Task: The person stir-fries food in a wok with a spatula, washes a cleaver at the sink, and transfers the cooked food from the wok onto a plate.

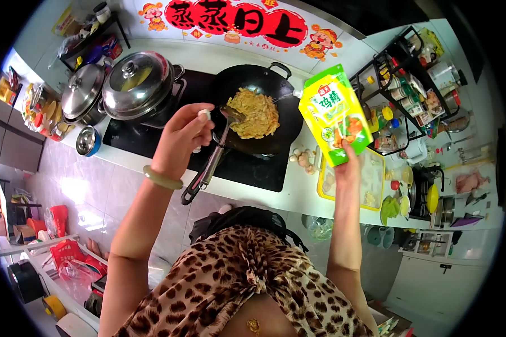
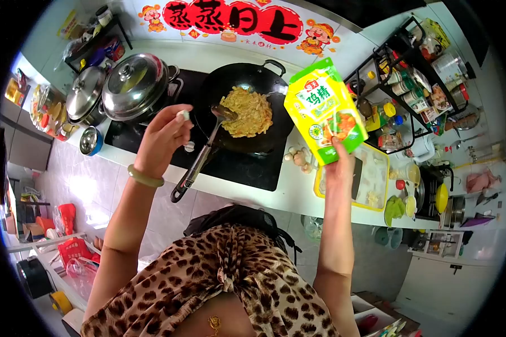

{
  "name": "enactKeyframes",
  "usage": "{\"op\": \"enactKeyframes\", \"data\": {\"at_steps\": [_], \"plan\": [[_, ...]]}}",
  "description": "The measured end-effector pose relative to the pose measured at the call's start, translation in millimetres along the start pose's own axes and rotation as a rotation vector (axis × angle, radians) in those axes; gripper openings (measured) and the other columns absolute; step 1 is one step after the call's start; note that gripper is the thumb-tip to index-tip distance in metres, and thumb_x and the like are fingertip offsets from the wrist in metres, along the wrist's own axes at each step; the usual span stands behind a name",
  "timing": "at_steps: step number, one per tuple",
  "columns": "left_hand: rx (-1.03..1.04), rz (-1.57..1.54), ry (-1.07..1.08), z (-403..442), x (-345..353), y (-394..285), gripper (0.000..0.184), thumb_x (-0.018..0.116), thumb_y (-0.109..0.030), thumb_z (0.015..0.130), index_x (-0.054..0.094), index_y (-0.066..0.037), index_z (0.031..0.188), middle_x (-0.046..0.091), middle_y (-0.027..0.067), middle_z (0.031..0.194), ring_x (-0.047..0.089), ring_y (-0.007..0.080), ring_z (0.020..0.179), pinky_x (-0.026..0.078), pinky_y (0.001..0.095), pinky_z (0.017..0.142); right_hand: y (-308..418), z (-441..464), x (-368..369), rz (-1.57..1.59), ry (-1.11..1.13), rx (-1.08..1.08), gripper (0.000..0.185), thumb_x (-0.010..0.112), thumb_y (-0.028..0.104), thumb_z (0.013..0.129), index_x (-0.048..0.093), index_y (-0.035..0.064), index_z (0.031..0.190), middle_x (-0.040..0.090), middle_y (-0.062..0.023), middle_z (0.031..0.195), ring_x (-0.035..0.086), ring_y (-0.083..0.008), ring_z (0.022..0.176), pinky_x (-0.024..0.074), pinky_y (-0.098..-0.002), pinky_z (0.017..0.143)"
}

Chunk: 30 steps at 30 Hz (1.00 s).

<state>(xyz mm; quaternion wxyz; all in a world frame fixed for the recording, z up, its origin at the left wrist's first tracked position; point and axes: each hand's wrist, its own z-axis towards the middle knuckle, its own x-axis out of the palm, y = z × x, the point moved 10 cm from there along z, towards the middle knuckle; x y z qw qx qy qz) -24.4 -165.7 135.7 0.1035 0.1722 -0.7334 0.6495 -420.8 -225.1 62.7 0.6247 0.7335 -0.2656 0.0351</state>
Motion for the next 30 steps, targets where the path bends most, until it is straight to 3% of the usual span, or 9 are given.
{"op": "enactKeyframes", "data": {"at_steps": [3,8,17,19,21,23,27,28,30], "plan": [[-0.05,0.007,0.096,20.8,28.1,11.1,0.022,0.052,-0.012,0.089,0.054,-0.005,0.11,0.057,0.0025,0.084,0.053,0.0075,0.069,0.044,0.0204,0.063,-52.8,-28.8,17.8,0.335,0.142,0.395,0.045,0.061,0.012,0.081,0.045,0.0041,0.121,0.058,-0.0106,0.111,0.06,-0.0251,0.095,0.0527,-0.0404,0.075],[0.01,0.076,0.195,34.4,67.4,17.8,0.022,0.052,-0.01,0.089,0.051,-0.004,0.11,0.059,0.0047,0.086,0.056,0.0083,0.07,0.045,0.0202,0.065,-56.0,-64.0,32.2,0.414,0.053,0.337,0.045,0.062,0.01,0.08,0.045,0.0036,0.12,0.057,-0.0106,0.113,0.059,-0.0245,0.101,0.0517,-0.039,0.081],[0.03,0.131,0.355,36.4,112.8,23.2,0.013,0.052,-0.007,0.089,0.05,-0.004,0.101,0.06,0.006,0.085,0.056,0.0087,0.069,0.046,0.02,0.064,7.2,-84.2,13.3,0.075,0.074,-0.009,0.046,0.062,0.006,0.079,0.044,0.0023,0.121,0.056,-0.0098,0.113,0.057,-0.0213,0.102,0.0475,-0.0356,0.086],[0.041,0.288,0.408,38.5,121.5,27.6,0.014,0.055,-0.002,0.085,0.05,-0.004,0.099,0.06,0.0052,0.085,0.056,0.0078,0.071,0.046,0.0202,0.065,27.5,-88.5,3.6,-0.013,0.048,-0.163,0.047,0.063,0.005,0.078,0.044,0.0015,0.121,0.057,-0.0104,0.113,0.057,-0.0209,0.102,0.0469,-0.0339,0.086],[0.106,0.27,0.428,40.2,134.5,27.8,0.016,0.056,0.002,0.083,0.051,-0.003,0.097,0.06,0.0046,0.085,0.057,0.0076,0.074,0.046,0.0195,0.066,36.4,-95.6,-2.8,0.006,0.028,-0.183,0.048,0.064,0.006,0.077,0.045,0.001,0.12,0.057,-0.0101,0.112,0.057,-0.021,0.1,0.0466,-0.0333,0.086],[0.173,0.249,0.454,41.2,150.5,28.1,0.018,0.058,0.006,0.08,0.051,-0.002,0.095,0.059,0.004,0.085,0.058,0.0075,0.078,0.046,0.0187,0.067,27.9,-98.9,-9.5,0.072,0.013,-0.052,0.047,0.064,0.008,0.078,0.045,0.0011,0.12,0.057,-0.0098,0.111,0.058,-0.0211,0.099,0.0463,-0.0343,0.087],[0.247,0.231,0.495,32.1,180.4,29.3,0.025,0.056,0.007,0.08,0.05,-0.004,0.102,0.058,0.0051,0.094,0.057,0.0084,0.079,0.046,0.0198,0.072,14.9,-101.6,-33.2,0.167,-0.034,0.039,0.048,0.063,0.011,0.078,0.044,0.0021,0.121,0.058,-0.0095,0.11,0.06,-0.0193,0.094,0.0512,-0.0311,0.075],[0.205,0.238,0.481,25.8,189.9,26.8,0.024,0.055,0.006,0.081,0.05,-0.004,0.102,0.058,0.005,0.094,0.056,0.0084,0.078,0.045,0.0192,0.069,15.3,-103.4,-39.4,0.184,-0.061,0.042,0.047,0.064,0.012,0.078,0.045,0.0025,0.12,0.059,-0.009,0.107,0.061,-0.0178,0.089,0.052,-0.0287,0.066],[0.256,0.185,0.329,21.3,200.1,24.2,0.02,0.054,-0.001,0.085,0.049,-0.004,0.104,0.057,0.0044,0.087,0.055,0.0076,0.07,0.042,0.0178,0.059,16.1,-106.0,-52.7,0.202,-0.071,0.041,0.044,0.063,0.009,0.078,0.046,0.0021,0.118,0.059,-0.0087,0.106,0.061,-0.0174,0.089,0.0522,-0.0291,0.068]]}}
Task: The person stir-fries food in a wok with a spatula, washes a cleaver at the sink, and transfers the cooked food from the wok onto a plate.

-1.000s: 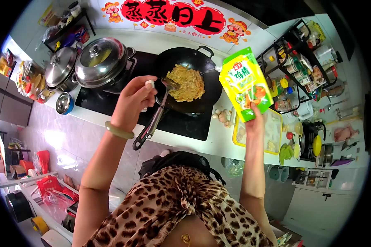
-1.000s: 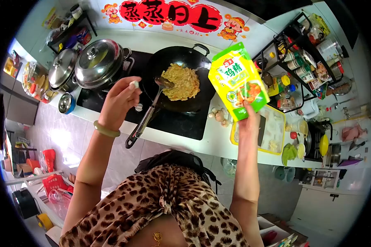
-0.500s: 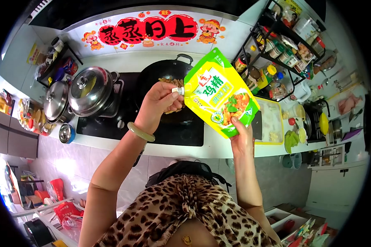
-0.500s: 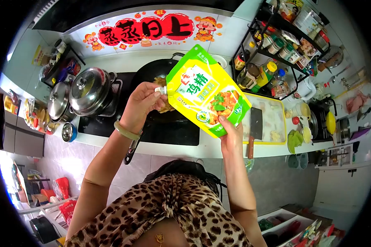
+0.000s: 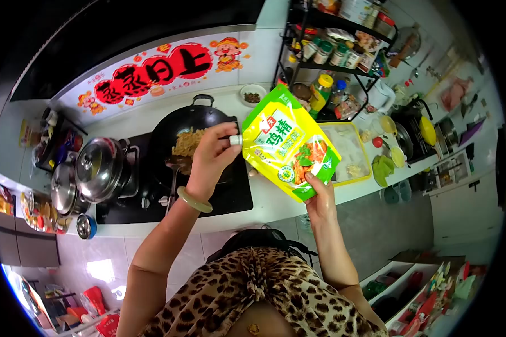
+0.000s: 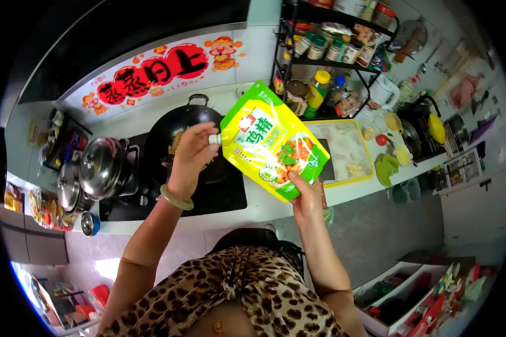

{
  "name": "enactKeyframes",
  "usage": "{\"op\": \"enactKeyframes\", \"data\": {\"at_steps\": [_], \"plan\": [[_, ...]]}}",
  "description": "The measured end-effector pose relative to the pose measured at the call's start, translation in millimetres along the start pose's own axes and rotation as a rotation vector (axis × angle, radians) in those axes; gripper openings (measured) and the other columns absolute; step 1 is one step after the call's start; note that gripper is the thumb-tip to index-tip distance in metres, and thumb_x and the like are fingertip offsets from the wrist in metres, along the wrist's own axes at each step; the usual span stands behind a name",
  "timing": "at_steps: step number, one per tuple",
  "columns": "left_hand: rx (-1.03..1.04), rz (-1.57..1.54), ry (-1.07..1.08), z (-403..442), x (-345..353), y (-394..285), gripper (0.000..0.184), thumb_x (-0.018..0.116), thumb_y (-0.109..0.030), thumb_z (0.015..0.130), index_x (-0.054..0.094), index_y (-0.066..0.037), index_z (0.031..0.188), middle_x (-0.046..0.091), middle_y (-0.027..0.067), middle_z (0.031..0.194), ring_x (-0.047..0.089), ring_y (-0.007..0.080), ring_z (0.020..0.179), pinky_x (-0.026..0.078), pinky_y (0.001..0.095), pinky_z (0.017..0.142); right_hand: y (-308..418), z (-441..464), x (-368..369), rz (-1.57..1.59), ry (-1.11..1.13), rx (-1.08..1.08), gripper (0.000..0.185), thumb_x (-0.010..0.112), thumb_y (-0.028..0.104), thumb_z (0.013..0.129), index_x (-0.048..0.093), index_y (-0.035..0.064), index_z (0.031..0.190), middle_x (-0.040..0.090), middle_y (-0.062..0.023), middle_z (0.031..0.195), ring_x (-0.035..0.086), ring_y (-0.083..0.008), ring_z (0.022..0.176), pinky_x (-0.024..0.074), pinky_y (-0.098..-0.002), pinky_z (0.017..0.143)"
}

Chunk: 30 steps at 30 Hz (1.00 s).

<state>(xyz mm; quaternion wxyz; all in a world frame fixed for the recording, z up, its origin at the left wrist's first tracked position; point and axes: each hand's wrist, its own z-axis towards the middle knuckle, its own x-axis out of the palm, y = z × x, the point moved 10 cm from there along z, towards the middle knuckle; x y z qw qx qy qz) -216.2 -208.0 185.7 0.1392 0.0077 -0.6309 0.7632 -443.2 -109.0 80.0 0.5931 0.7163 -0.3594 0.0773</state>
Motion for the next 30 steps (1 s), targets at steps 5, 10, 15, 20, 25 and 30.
{"op": "enactKeyframes", "data": {"at_steps": [5,10,15,20,25,30], "plan": [[-0.207,0.125,0.083,7.3,12.6,39.9,0.01,0.053,-0.009,0.087,0.052,-0.004,0.096,0.055,0.0027,0.074,0.053,0.0075,0.061,0.04,0.0184,0.054,12.5,-1.2,-17.0,0.009,-0.002,-0.032,0.042,0.063,0.006,0.078,0.047,0.0016,0.116,0.06,-0.0085,0.104,0.062,-0.0159,0.086,0.0518,-0.0264,0.066],[0.185,0.369,0.198,12.4,45.8,22.0,0.022,0.059,0.01,0.074,0.051,-0.003,0.09,0.055,0.0041,0.091,0.054,0.0118,0.082,0.044,0.0222,0.069,14.1,1.7,-45.7,0.054,-0.053,-0.012,0.045,0.063,0.008,0.078,0.045,0.0021,0.118,0.06,-0.0085,0.103,0.062,-0.0164,0.084,0.051,-0.0253,0.062],[-0.05,-0.081,0.276,-4.6,85.6,40.8,0.038,0.052,0.005,0.079,0.044,-0.004,0.115,0.048,0.0052,0.117,0.048,0.0186,0.108,0.041,0.0321,0.09,7.5,6.4,-63.1,0.151,-0.027,0.009,0.052,0.064,0.012,0.078,0.041,0.002,0.123,0.058,-0.0103,0.11,0.061,-0.0196,0.091,0.0526,-0.0272,0.068],[-0.547,-0.365,0.254,-37.1,117.0,102.0,0.034,0.042,-0.018,0.094,0.041,-0.001,0.123,0.054,0.0078,0.112,0.054,0.0174,0.1,0.045,0.0338,0.085,38.2,13.0,-65.4,0.29,0.303,-0.122,0.075,0.069,0.016,0.074,0.027,0.0025,0.135,0.038,-0.0155,0.134,0.038,-0.0255,0.124,0.0318,-0.0397,0.102],[-0.412,0.118,0.604,-18.6,144.2,77.7,0.031,0.04,-0.02,0.095,0.046,0.001,0.117,0.059,0.0056,0.1,0.056,0.0104,0.085,0.05,0.0253,0.071,129.0,14.9,-43.7,-0.247,0.502,-0.371,0.07,0.067,0.018,0.077,0.03,0.0056,0.136,0.043,-0.0104,0.131,0.04,-0.0191,0.122,0.0293,-0.0337,0.101],[-0.096,0.153,0.348,3.4,130.4,24.4,0.04,0.043,-0.009,0.091,0.037,-0.005,0.13,0.051,0.0098,0.119,0.051,0.0177,0.107,0.043,0.0282,0.083,176.5,72.0,-33.5,-0.558,0.24,-0.404,0.036,0.061,0.018,0.084,0.053,0.003,0.116,0.058,-0.0037,0.106,0.053,-0.0105,0.095,0.0429,-0.0269,0.081]]}}
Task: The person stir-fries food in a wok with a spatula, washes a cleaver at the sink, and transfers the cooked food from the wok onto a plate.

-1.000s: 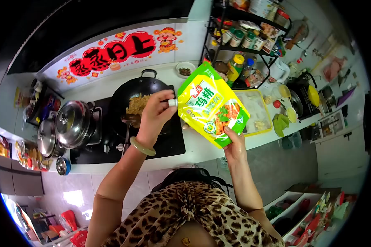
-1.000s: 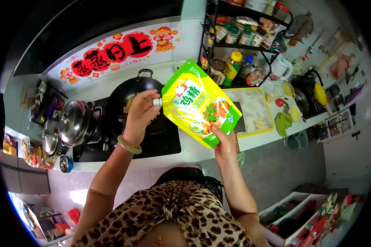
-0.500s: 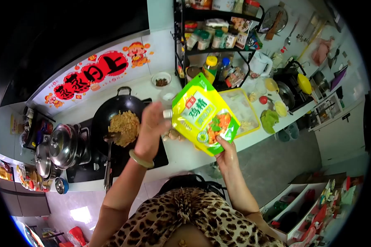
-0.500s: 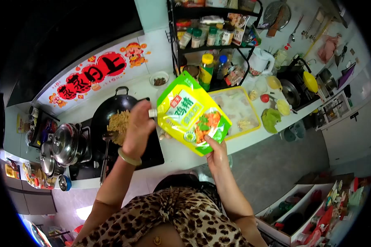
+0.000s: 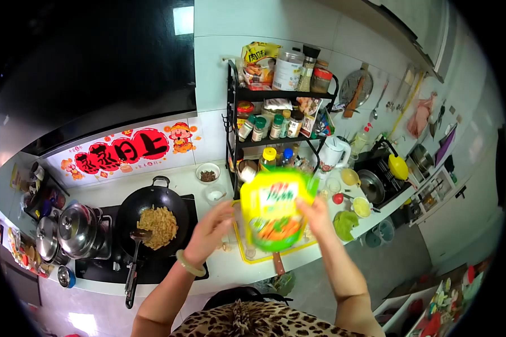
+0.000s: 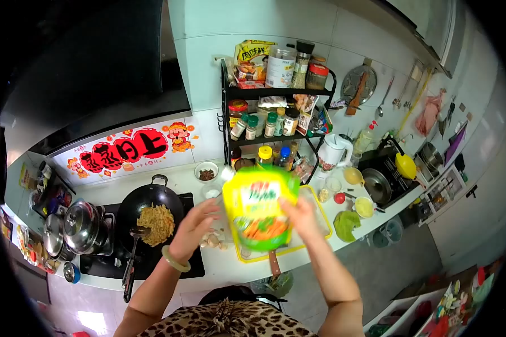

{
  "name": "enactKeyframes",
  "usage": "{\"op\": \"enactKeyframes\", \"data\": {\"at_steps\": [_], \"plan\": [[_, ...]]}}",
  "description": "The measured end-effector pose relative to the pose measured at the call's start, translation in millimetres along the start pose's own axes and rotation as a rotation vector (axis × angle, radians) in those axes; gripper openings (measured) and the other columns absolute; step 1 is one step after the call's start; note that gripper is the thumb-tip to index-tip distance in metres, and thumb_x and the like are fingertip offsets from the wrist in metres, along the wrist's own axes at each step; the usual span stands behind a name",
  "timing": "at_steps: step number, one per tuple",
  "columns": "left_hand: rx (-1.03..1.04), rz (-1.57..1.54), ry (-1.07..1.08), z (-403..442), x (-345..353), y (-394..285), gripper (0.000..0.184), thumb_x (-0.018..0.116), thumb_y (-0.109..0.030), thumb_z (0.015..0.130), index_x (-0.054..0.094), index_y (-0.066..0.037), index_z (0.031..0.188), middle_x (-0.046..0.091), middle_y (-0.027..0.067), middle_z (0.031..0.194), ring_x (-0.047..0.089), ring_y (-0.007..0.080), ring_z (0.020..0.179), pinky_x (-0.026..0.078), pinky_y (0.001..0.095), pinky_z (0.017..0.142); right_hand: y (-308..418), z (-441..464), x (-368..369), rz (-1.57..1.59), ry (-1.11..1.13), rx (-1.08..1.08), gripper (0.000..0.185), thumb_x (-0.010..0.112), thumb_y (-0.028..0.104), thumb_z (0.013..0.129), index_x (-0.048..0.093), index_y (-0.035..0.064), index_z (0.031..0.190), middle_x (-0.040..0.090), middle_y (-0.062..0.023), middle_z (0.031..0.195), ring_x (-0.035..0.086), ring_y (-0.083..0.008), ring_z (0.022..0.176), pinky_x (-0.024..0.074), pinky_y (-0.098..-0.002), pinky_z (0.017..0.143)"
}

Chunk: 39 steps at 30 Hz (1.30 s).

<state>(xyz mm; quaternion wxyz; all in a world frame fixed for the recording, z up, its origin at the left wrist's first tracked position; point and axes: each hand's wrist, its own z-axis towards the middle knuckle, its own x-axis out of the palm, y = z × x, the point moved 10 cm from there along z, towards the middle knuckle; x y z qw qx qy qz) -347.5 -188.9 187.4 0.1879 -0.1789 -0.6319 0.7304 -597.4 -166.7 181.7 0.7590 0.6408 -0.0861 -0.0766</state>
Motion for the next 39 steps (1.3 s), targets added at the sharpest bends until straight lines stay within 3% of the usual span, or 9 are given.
{"op": "enactKeyframes", "data": {"at_steps": [7,11,16,20,24,25,26,28,39], "plan": [[-0.248,-0.144,-0.339,-88.6,-55.5,35.8,0.03,0.046,-0.004,0.089,0.049,-0.004,0.119,0.058,0.0075,0.109,0.057,0.016,0.098,0.043,0.0254,0.078,229.6,167.8,-9.0,-0.13,-0.266,-0.746,0.03,0.054,0.025,0.089,0.054,0.0047,0.111,0.06,-0.0025,0.092,0.056,-0.0101,0.085,0.0475,-0.0273,0.065],[-0.326,-0.206,-0.588,-150.6,-70.5,44.4,0.03,0.046,-0.006,0.089,0.049,-0.003,0.118,0.059,0.0077,0.109,0.058,0.0159,0.095,0.044,0.0251,0.075,267.2,239.4,36.3,-0.31,-0.459,-0.923,0.026,0.053,0.022,0.085,0.058,0.0021,0.101,0.062,-0.0156,0.081,0.062,-0.0282,0.084,0.0467,-0.0348,0.07],[-0.353,-0.152,-0.841,-228.4,-86.3,28.9,0.027,0.047,-0.011,0.09,0.05,-0.004,0.116,0.059,0.0072,0.105,0.057,0.0138,0.091,0.042,0.0241,0.076,206.9,329.0,42.7,-0.829,-0.42,-0.802,0.029,0.055,0.017,0.084,0.056,0.0003,0.108,0.061,-0.0117,0.095,0.058,-0.0213,0.092,0.0432,-0.0312,0.079],[-0.363,-0.229,-0.944,-265.9,-107.6,41.3,0.025,0.046,-0.011,0.09,0.051,-0.003,0.113,0.06,0.008,0.101,0.057,0.0136,0.089,0.042,0.0242,0.076,200.5,232.4,54.9,-0.567,-0.253,-0.958,0.029,0.053,0.01,0.085,0.054,0.0002,0.112,0.058,-0.0092,0.105,0.055,-0.0176,0.099,0.0402,-0.0293,0.087],[-0.189,-0.147,-1.031,-289.3,-155.6,26.2,0.023,0.051,-0.011,0.088,0.055,-0.003,0.109,0.061,0.0072,0.095,0.058,0.0147,0.087,0.042,0.025,0.076,76.3,78.1,199.6,-0.368,0.618,-0.521,0.023,0.054,0.01,0.083,0.054,0.0006,0.105,0.058,-0.0066,0.1,0.055,-0.0142,0.096,0.0394,-0.0284,0.089],[-0.195,-0.147,-1.029,-292.7,-170.0,30.0,0.023,0.051,-0.011,0.088,0.055,-0.003,0.109,0.061,0.0072,0.095,0.058,0.0147,0.087,0.042,0.025,0.076,20.1,34.5,230.8,-0.201,0.774,-0.163,0.021,0.054,0.011,0.084,0.056,0.0021,0.103,0.058,-0.0076,0.101,0.056,-0.016,0.094,0.041,-0.0297,0.088],[-0.238,0.242,-1.03,-298.2,-188.3,20.6,0.025,0.054,-0.009,0.085,0.055,-0.003,0.109,0.061,0.0078,0.095,0.058,0.0164,0.087,0.043,0.0263,0.077,-32.9,-9.8,259.5,-0.095,0.865,0.122,0.022,0.054,0.009,0.085,0.056,0.0042,0.106,0.059,-0.0075,0.099,0.058,-0.0162,0.091,0.044,-0.0291,0.085],[-0.228,0.746,-0.938,-293.7,-207.4,10.2,0.031,0.061,-0.005,0.079,0.055,-0.002,0.109,0.061,0.0104,0.096,0.059,0.0223,0.089,0.044,0.0312,0.078,-56.9,-85.9,323.5,-0.291,1.068,0.022,0.025,0.053,0.008,0.087,0.053,0.0052,0.113,0.06,-0.0059,0.095,0.059,-0.0126,0.085,0.0479,-0.0248,0.075],[-0.097,0.42,-0.352,-255.7,-192.9,55.9,0.047,0.062,-0.009,0.077,0.046,-0.005,0.121,0.061,0.0114,0.102,0.058,0.0257,0.096,0.045,0.034,0.082,-123.6,-159.8,413.4,-0.145,0.74,0.803,0.061,0.062,0.023,0.083,0.031,0.0211,0.135,0.055,-0.006,0.097,0.058,-0.0136,0.077,0.0503,-0.0275,0.06]]}}
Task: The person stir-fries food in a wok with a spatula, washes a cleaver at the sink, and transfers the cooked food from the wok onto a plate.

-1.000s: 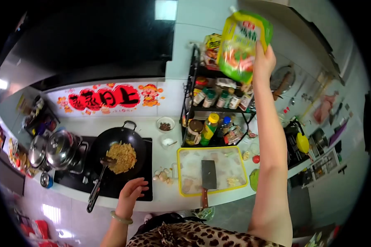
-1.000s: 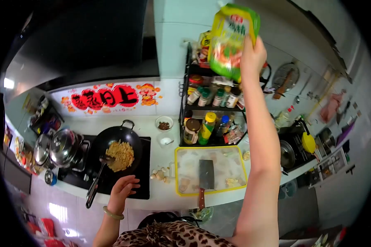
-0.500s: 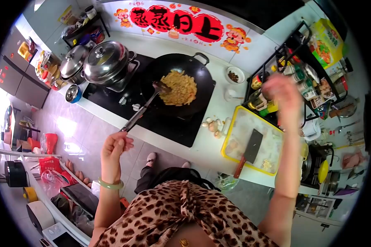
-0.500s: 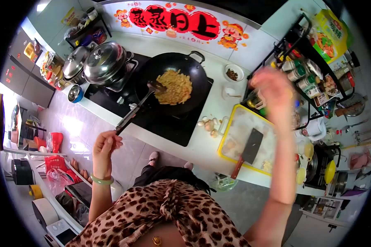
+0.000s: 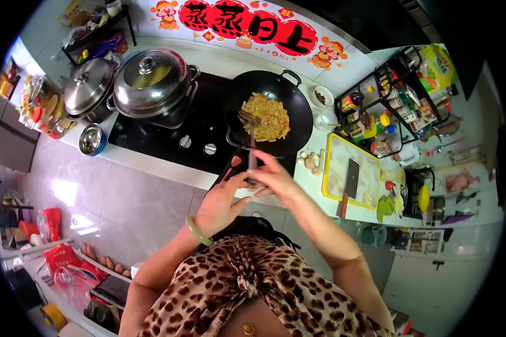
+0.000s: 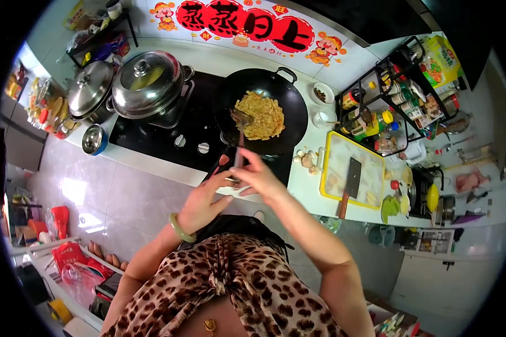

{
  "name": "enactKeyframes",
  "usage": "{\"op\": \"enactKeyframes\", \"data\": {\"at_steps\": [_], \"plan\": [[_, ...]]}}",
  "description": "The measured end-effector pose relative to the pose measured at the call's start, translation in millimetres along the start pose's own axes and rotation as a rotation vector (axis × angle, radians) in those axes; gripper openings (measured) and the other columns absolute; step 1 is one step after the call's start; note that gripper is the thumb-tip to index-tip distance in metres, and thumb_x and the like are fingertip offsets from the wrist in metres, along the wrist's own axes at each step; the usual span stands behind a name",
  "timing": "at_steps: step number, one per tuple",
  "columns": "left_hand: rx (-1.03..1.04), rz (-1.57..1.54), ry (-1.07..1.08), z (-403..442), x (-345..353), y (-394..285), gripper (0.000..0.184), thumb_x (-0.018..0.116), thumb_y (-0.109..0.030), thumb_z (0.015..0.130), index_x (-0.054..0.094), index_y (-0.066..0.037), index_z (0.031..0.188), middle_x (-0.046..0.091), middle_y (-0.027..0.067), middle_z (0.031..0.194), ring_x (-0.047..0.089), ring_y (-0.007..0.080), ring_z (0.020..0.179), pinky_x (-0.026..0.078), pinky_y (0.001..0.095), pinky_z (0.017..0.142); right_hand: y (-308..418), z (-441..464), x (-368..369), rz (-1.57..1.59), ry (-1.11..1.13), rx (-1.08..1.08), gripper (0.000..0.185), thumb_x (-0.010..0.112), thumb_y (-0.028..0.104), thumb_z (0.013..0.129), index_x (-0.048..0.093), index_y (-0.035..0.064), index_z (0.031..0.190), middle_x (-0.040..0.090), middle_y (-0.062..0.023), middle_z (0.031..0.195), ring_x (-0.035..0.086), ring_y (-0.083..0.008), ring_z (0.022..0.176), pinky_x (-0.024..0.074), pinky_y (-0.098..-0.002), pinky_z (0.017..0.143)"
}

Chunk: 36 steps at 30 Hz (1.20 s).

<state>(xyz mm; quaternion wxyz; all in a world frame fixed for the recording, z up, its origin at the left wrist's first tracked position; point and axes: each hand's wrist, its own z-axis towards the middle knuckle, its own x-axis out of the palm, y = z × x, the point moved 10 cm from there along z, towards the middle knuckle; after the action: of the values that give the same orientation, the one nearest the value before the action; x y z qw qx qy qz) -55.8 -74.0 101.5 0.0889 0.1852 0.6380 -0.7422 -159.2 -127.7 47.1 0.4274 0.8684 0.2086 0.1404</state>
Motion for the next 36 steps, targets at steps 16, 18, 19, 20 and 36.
{"op": "enactKeyframes", "data": {"at_steps": [16,18,19,20,36], "plan": [[-0.385,-0.372,-0.509,-95.9,-141.6,152.9,0.019,0.051,0.002,0.083,0.056,0.003,0.101,0.062,0.0075,0.086,0.06,0.0127,0.082,0.045,0.0224,0.075,63.9,-59.1,-82.7,-1.499,-0.274,-0.048,0.037,0.046,0.018,0.086,0.049,0.017,0.123,0.062,-0.0166,0.092,0.059,-0.034,0.08,0.0467,-0.0426,0.069],[-0.561,-0.38,-0.558,-107.4,-145.6,155.4,0.019,0.051,0.001,0.083,0.056,0.002,0.101,0.063,0.0069,0.083,0.06,0.0127,0.081,0.045,0.0223,0.074,68.1,-24.4,-78.9,-1.501,-0.415,-0.236,0.035,0.044,0.019,0.086,0.049,0.0148,0.121,0.061,-0.0169,0.081,0.059,-0.0354,0.071,0.0466,-0.046,0.064],[-0.526,-0.395,-0.555,-105.3,-145.2,154.8,0.018,0.05,0.001,0.083,0.056,0.002,0.1,0.063,0.0066,0.082,0.059,0.0133,0.081,0.045,0.0228,0.075,66.1,-7.8,-81.5,-1.496,-0.413,-0.235,0.035,0.044,0.019,0.086,0.049,0.0148,0.121,0.061,-0.0169,0.081,0.059,-0.0354,0.071,0.0466,-0.046,0.064],[-0.531,-0.39,-0.551,-102.8,-144.7,150.6,0.018,0.05,0.001,0.083,0.056,0.002,0.1,0.063,0.0066,0.082,0.059,0.0133,0.081,0.045,0.0228,0.075,71.5,5.6,-89.2,-1.477,-0.49,-0.247,0.035,0.045,0.018,0.086,0.049,0.0144,0.121,0.061,-0.0169,0.081,0.059,-0.0359,0.07,0.0462,-0.0466,0.062],[-0.612,-0.384,-0.558,-109.2,-134.6,148.7,0.018,0.049,-0.001,0.086,0.056,0.0,0.103,0.063,0.0065,0.084,0.059,0.0124,0.081,0.044,0.0235,0.076,41.8,34.3,-253.6,-0.207,-0.17,0.262,0.022,0.05,0.022,0.09,0.055,0.0079,0.105,0.051,-0.0011,0.062,0.032,-0.0022,0.037,0.021,-0.0176,0.033]]}}
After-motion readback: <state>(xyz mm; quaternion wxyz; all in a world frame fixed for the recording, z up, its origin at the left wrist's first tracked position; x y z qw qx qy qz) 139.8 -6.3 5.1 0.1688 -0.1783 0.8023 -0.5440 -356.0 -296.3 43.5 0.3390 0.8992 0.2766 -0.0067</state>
